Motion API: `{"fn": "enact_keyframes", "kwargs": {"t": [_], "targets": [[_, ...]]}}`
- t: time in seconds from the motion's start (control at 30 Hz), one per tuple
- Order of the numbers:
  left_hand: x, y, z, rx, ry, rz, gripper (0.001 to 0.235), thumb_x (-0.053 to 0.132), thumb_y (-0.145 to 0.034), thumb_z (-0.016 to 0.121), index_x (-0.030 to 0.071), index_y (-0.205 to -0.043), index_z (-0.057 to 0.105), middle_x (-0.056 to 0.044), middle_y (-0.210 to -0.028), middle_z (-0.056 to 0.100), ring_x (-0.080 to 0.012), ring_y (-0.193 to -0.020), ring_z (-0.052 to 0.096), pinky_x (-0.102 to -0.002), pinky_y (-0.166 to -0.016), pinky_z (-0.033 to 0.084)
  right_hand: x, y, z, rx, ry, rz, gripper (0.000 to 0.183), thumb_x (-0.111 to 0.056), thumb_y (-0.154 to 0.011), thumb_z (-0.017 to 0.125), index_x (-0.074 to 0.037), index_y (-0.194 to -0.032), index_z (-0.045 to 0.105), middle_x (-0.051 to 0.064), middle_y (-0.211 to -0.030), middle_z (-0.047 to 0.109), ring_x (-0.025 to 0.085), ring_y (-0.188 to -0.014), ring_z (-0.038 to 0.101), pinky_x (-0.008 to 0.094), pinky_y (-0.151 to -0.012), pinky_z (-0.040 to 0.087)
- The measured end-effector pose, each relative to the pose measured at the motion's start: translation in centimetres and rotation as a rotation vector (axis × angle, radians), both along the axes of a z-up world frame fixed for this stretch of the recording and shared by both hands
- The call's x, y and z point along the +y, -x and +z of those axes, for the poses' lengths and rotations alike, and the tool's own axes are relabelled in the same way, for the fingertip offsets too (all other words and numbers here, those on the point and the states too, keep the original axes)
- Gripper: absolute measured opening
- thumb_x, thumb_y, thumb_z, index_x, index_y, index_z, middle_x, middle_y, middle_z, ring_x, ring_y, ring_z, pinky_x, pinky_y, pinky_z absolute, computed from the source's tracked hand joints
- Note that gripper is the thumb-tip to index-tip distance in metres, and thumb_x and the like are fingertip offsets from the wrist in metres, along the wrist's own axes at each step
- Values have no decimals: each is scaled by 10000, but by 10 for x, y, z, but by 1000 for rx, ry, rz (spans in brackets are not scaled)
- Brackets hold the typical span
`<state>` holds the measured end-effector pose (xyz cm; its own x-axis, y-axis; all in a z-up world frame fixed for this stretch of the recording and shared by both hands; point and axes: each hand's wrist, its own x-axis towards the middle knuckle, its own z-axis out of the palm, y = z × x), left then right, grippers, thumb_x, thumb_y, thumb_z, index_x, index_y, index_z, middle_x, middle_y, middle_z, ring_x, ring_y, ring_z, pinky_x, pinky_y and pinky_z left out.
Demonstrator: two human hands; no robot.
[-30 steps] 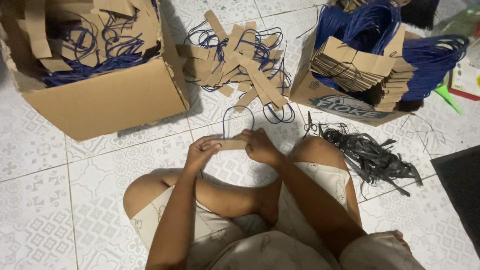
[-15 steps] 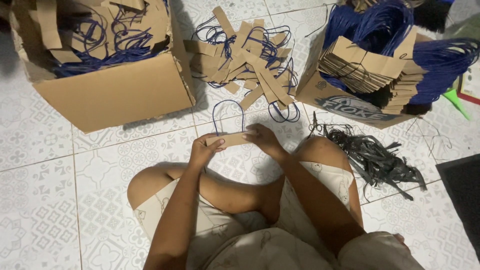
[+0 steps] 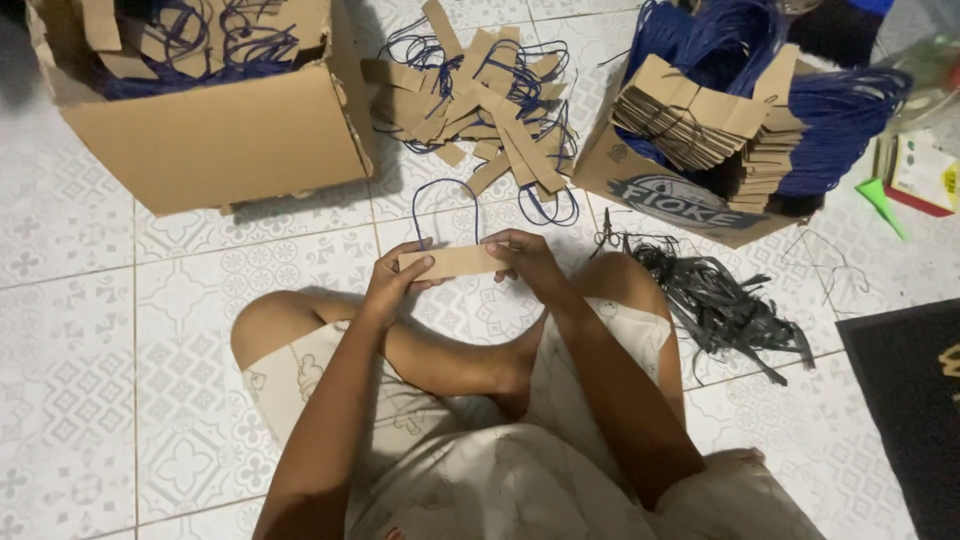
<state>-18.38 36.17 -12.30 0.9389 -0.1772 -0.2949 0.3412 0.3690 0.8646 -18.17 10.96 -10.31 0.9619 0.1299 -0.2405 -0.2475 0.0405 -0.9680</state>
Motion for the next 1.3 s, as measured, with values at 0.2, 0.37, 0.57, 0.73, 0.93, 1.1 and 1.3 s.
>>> {"fn": "enact_keyframes", "kwargs": {"t": [0.2, 0.37, 0.57, 0.73, 0.93, 1.1, 1.3], "targets": [[-8, 14, -1, 47, 26, -20, 455, 231, -920, 758, 40, -1313, 630, -169, -973, 702, -310, -822, 769, -317, -754, 663, -10, 12, 0, 14, -25, -37, 301, -203, -920, 773, -14, -1150, 730, 143, -740, 670, 162, -523, 684, 210, -453, 467], [-14, 13, -19, 28, -48, -32, 454, 250, -898, 795, 56, -1286, 663, -158, -990, 698, -316, -865, 761, -353, -789, 646, -17, 9, -8, -12, -62, -23, 356, -161, -863, 814, -19, -1175, 719, 97, -780, 629, 123, -518, 652, 197, -459, 489], [-40, -9, -37, -66, -279, 40, 449, 316, -875, 850, 72, -1223, 706, -91, -910, 678, -192, -789, 713, -287, -715, 621, -24, 2, -11, -67, -111, -123, 405, -65, -861, 787, -13, -1247, 676, 54, -842, 563, 87, -544, 587, 180, -486, 505], [-61, -9, 13, -158, -465, 119, 471, 247, -909, 798, 73, -1322, 653, -115, -861, 671, -186, -731, 695, -279, -632, 590, -25, -5, -4, -70, -128, -201, 481, -61, -879, 768, -40, -1337, 620, 34, -849, 471, 105, -529, 564, 182, -489, 485], [-51, -2, -2, -125, -703, 161, 601, 249, -887, 803, 71, -1402, 548, -109, -842, 701, -205, -675, 714, -339, -663, 578, -24, -19, -43, -80, 6, -127, 483, -9, -818, 823, -75, -1277, 689, 69, -862, 618, 112, -647, 628, 222, -573, 548], [-37, 3, -46, -33, -797, 123, 602, 267, -849, 820, 117, -1379, 577, -110, -820, 688, -239, -712, 679, -367, -650, 533, -34, -26, -89, -28, 307, 90, 568, -153, -713, 954, -114, -1238, 740, 149, -1139, 717, 261, -1089, 682, 385, -961, 520], [-24, 10, -60, -142, -802, 59, 610, 168, -849, 801, 128, -1400, 544, -241, -1204, 676, -436, -1207, 618, -516, -1023, 480, -26, -24, -105, -84, 344, 58, 649, -87, -700, 925, -120, -1305, 691, 200, -1222, 684, 321, -1116, 647, 450, -992, 504]]}}
